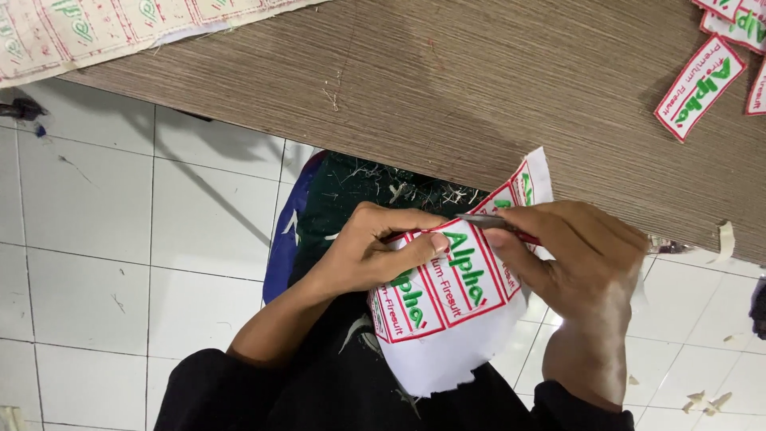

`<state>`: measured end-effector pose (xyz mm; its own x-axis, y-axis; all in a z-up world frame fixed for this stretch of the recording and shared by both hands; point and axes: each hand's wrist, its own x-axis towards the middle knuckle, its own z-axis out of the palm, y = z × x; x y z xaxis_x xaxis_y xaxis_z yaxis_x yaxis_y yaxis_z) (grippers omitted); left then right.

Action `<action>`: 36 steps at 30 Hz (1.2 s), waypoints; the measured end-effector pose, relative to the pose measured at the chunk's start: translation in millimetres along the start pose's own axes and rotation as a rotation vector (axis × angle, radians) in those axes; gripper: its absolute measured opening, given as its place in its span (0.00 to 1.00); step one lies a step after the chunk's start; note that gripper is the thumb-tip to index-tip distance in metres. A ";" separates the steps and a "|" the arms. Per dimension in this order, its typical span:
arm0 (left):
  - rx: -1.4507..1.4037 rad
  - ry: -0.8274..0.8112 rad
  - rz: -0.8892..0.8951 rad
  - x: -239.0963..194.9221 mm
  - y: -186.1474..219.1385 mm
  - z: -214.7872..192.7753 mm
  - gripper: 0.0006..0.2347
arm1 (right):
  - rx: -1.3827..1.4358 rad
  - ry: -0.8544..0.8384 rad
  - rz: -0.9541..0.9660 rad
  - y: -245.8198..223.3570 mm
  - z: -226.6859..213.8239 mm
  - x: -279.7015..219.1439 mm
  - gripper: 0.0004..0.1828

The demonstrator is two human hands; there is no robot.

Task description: Cutting individual labels from a printed sheet using a hand-held blade

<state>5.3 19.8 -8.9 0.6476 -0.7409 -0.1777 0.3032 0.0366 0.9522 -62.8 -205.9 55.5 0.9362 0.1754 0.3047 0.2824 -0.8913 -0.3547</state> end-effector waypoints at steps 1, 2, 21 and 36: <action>-0.001 0.001 0.000 -0.3 1.6 -0.3 0.09 | 0.000 -0.001 -0.001 -0.3 -1.7 -1.2 0.11; -0.002 -0.001 -0.035 -0.9 3.4 -1.0 0.10 | 0.040 0.000 0.018 -0.8 -3.2 -2.1 0.12; 0.134 -0.003 -0.022 -2.7 0.2 2.9 0.09 | 0.049 -0.020 -0.002 -0.2 -4.6 -8.7 0.10; -0.196 0.277 0.047 2.2 15.8 12.7 0.10 | 0.054 0.283 0.405 -11.3 -1.1 -45.1 0.24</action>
<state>2.6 10.2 8.9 0.8210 -0.5263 -0.2214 0.3802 0.2145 0.8997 -108.4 -204.2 46.8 0.8813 -0.3078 0.3586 -0.0747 -0.8400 -0.5375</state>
